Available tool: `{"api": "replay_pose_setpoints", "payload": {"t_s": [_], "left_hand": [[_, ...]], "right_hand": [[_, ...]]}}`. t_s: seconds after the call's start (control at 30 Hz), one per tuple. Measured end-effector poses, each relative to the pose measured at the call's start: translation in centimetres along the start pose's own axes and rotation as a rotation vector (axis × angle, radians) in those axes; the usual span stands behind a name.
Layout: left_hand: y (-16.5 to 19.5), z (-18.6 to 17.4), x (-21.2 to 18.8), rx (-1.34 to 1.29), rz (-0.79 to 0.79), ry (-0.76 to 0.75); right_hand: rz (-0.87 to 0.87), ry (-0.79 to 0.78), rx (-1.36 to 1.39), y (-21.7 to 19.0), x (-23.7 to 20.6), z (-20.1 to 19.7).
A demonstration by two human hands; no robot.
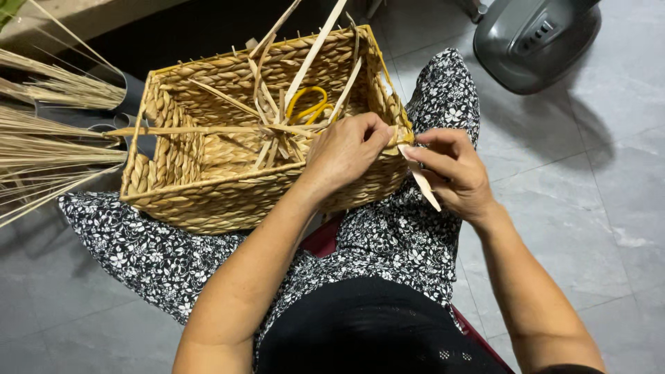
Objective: The person sits on the floor with a woven water-hyacinth basket on their lap and weaves thin wooden strips into its rim, threading and pressing each strip through the weave and working around the edge. Bundles of raw weaving material sit in containers beside them and a pair of scissors rests inside the basket.
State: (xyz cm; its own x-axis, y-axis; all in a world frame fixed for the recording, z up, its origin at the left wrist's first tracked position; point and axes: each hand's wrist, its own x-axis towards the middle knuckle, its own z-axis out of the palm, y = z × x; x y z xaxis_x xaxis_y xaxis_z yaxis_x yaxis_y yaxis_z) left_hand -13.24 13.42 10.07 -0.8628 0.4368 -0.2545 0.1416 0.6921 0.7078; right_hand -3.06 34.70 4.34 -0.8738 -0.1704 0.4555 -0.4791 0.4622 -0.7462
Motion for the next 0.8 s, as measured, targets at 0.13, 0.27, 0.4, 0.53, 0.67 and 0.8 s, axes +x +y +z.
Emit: {"api": "replay_pose_setpoints", "payload": {"t_s": [0.13,0.27,0.4,0.53,0.67,0.8], "left_hand": [[0.2,0.0,-0.4,0.009,0.038,0.043],[-0.1,-0.6,-1.2,-0.071,0.25,0.039],[-0.5,0.2,-2.8,0.051,0.541,0.297],[-0.9,1.0,-2.9,0.078,0.674,0.429],[-0.8,1.2,-2.5,0.032,0.642,0.376],[-0.3,0.5,-1.6,0.004,0.452,0.16]], "right_hand": [[0.105,0.149,0.331,1.2,-0.5,0.8],[0.339,0.362,0.791,2.1,-0.8,0.0],[0.238,0.299,0.567,0.5,-2.0,-0.8],[0.152,0.245,0.373,-1.8,-1.9,-1.1],[0.01,0.196,0.143,-3.0,1.1,-1.0],[0.151,0.239,0.091,-1.6,6.6,-0.4]]}}
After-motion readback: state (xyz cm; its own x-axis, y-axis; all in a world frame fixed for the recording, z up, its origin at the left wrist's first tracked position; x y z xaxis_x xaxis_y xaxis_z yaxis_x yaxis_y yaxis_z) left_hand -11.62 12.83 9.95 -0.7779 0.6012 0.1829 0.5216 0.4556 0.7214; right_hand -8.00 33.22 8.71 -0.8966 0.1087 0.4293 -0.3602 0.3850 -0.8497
